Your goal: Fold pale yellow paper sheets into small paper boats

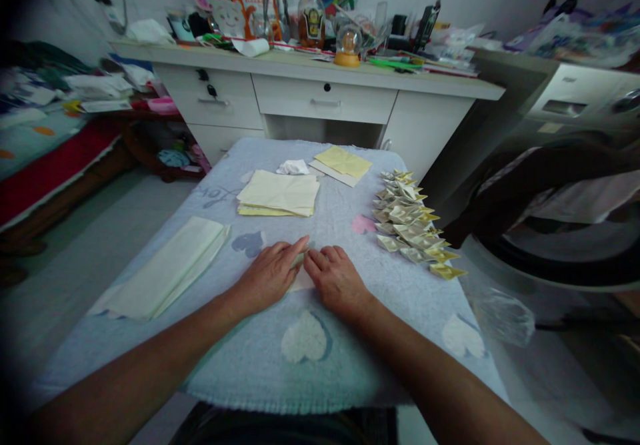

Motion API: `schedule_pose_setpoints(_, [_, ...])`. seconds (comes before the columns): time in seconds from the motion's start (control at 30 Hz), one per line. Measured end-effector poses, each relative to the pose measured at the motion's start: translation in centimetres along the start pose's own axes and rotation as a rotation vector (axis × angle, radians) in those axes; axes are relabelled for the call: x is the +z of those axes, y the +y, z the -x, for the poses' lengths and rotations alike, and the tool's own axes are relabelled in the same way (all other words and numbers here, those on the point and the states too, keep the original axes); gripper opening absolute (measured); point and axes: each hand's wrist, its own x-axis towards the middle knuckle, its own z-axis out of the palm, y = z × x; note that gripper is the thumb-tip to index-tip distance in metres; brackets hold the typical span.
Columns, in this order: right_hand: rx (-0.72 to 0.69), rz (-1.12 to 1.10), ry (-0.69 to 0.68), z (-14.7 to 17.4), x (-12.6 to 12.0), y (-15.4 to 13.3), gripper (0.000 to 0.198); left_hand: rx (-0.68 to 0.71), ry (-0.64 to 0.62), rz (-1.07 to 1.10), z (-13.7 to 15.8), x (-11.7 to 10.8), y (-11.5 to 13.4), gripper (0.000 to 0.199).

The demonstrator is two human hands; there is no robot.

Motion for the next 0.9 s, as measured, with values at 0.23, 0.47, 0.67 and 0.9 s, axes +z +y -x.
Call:
schedule_pose_setpoints(0.23, [-0.025,-0.021,-0.03,0.5,-0.5,0.6,0.038,0.03,-0.066,-0.017,-0.1,-0.8,0.3,0.043])
schedule_pose_setpoints(0.47, [-0.044,-0.03,0.02,1.5,-0.5,1.1,0.04,0.054,-0.111,-0.083,0.0,-1.3,0.3,0.041])
schedule_pose_setpoints(0.67, [-0.054,-0.038,0.012,3.0,-1.0,1.8,0.035,0.059,-0.123,-0.09,0.0,-1.4,0.3,0.041])
schedule_pose_setpoints(0.9, [-0.072,-0.039,-0.033,4.9,-2.1,2.5,0.034,0.073,-0.092,-0.052,0.0,-0.9,0.0,0.044])
